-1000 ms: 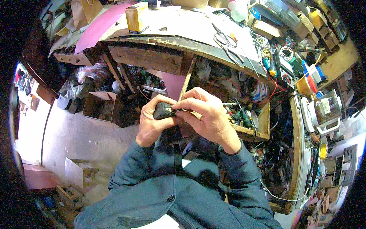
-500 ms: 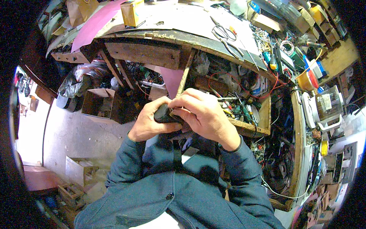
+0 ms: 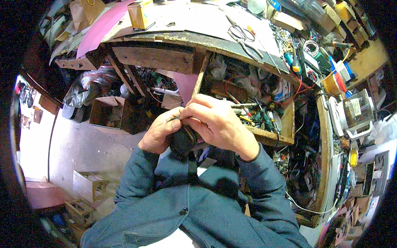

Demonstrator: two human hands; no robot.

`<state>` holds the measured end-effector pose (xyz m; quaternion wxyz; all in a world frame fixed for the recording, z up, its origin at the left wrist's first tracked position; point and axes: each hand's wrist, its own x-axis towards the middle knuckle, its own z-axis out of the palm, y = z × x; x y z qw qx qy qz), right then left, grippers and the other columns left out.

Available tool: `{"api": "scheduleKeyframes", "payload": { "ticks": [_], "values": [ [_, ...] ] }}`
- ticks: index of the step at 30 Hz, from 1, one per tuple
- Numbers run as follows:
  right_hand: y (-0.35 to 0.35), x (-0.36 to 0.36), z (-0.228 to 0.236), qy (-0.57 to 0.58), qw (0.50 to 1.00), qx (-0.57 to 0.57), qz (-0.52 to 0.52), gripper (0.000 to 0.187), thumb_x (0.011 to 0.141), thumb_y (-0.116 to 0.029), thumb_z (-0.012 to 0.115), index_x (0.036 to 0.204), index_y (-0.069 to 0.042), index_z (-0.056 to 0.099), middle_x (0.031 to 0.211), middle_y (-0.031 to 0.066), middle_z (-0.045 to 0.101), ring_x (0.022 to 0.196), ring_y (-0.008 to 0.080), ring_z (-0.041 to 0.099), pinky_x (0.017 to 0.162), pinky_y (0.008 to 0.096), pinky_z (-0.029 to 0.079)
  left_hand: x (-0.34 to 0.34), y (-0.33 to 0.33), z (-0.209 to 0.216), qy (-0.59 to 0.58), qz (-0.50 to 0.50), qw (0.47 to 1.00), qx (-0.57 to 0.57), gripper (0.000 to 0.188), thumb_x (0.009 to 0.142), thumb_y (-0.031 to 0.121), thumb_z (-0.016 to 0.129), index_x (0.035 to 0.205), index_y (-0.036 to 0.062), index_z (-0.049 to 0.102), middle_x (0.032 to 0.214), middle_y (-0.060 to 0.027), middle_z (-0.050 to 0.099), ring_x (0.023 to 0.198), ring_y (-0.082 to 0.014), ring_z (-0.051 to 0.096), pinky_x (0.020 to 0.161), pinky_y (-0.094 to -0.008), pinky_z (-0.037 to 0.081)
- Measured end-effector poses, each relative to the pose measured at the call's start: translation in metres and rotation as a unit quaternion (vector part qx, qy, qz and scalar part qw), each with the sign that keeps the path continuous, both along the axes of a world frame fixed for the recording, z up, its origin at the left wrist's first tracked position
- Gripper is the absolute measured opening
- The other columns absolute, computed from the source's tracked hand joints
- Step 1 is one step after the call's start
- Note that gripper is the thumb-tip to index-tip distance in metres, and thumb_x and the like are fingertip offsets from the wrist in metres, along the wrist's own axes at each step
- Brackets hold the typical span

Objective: The person assembles a small white electronic device by hand, inserting a cylindrical component and connecting red and black wires. They then place the assembled unit into a black zippered pouch.

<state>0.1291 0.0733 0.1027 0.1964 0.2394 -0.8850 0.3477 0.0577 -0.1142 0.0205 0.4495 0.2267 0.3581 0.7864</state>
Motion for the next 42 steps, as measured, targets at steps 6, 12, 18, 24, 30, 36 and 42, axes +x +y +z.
{"api": "scheduleKeyframes", "payload": {
  "ticks": [6,12,18,24,30,36,42],
  "values": [
    [0.001,-0.005,-0.006,0.011,1.0,-0.024,-0.004,0.01,0.088,-0.007,0.073,0.096,-0.005,0.068,0.093,0.0109,0.067,0.085,0.0324,0.068,0.074,0.039,0.056,-0.003,0.001,-0.002,0.0,0.031,1.0,0.007,0.031,0.102,0.027,0.066,0.119,0.0017,0.064,0.11,-0.0018,0.067,0.102,-0.01,0.061,0.091,-0.0265,0.049],
    [0.001,-0.012,-0.014,0.023,0.999,-0.026,-0.006,0.012,0.085,-0.004,0.076,0.094,-0.004,0.069,0.092,0.0105,0.067,0.086,0.0308,0.068,0.075,0.0375,0.056,-0.007,0.003,-0.005,-0.037,0.087,0.995,0.011,0.026,0.102,0.027,0.065,0.111,0.0027,0.066,0.104,-0.002,0.067,0.097,-0.0101,0.06,0.09,-0.0253,0.047],
    [-0.005,-0.009,-0.01,0.051,0.999,0.009,-0.014,0.014,0.081,-0.001,0.078,0.093,-0.003,0.071,0.091,0.01,0.069,0.084,0.0296,0.069,0.074,0.0366,0.056,-0.011,0.001,-0.01,-0.068,0.127,0.989,0.023,0.029,0.106,0.03,0.057,0.107,0.0026,0.067,0.095,-0.0035,0.068,0.089,-0.0132,0.065,0.086,-0.0289,0.053],
    [-0.007,-0.007,-0.016,0.075,0.996,0.011,-0.045,0.016,0.079,0.0,0.078,0.093,-0.003,0.072,0.093,0.01,0.069,0.085,0.0294,0.068,0.072,0.0373,0.055,-0.012,0.008,-0.012,-0.144,0.159,0.976,0.028,0.031,0.106,0.034,0.058,0.102,0.004,0.068,0.091,-0.0046,0.071,0.084,-0.0155,0.068,0.082,-0.0306,0.056],
    [-0.011,-0.012,-0.023,0.119,0.992,0.036,-0.03,0.013,0.078,-0.002,0.075,0.09,-0.005,0.07,0.088,0.008,0.068,0.079,0.0278,0.069,0.064,0.0386,0.054,-0.022,0.009,-0.017,-0.261,0.136,0.952,0.086,0.035,0.103,0.04,0.063,0.104,0.006,0.069,0.094,-0.0106,0.075,0.085,-0.0226,0.071,0.085,-0.036,0.058],
    [-0.015,-0.013,-0.031,0.132,0.99,0.045,-0.027,0.015,0.078,-0.003,0.076,0.092,-0.005,0.072,0.091,0.0086,0.07,0.077,0.0276,0.068,0.063,0.0376,0.052,-0.022,0.005,-0.014,-0.312,0.149,0.934,0.093,0.042,0.1,0.047,0.065,0.1,0.0056,0.07,0.092,-0.0137,0.075,0.084,-0.0258,0.073,0.081,-0.0391,0.061],
    [-0.012,-0.011,-0.035,0.125,0.991,0.047,-0.022,0.019,0.076,-0.001,0.079,0.093,-0.002,0.073,0.092,0.0104,0.07,0.075,0.0292,0.066,0.065,0.0376,0.05,-0.026,0.008,-0.01,-0.327,0.147,0.929,0.095,0.052,0.1,0.052,0.063,0.096,0.0005,0.07,0.089,-0.0164,0.074,0.081,-0.0323,0.072,0.078,-0.0451,0.061]
  ]
}}
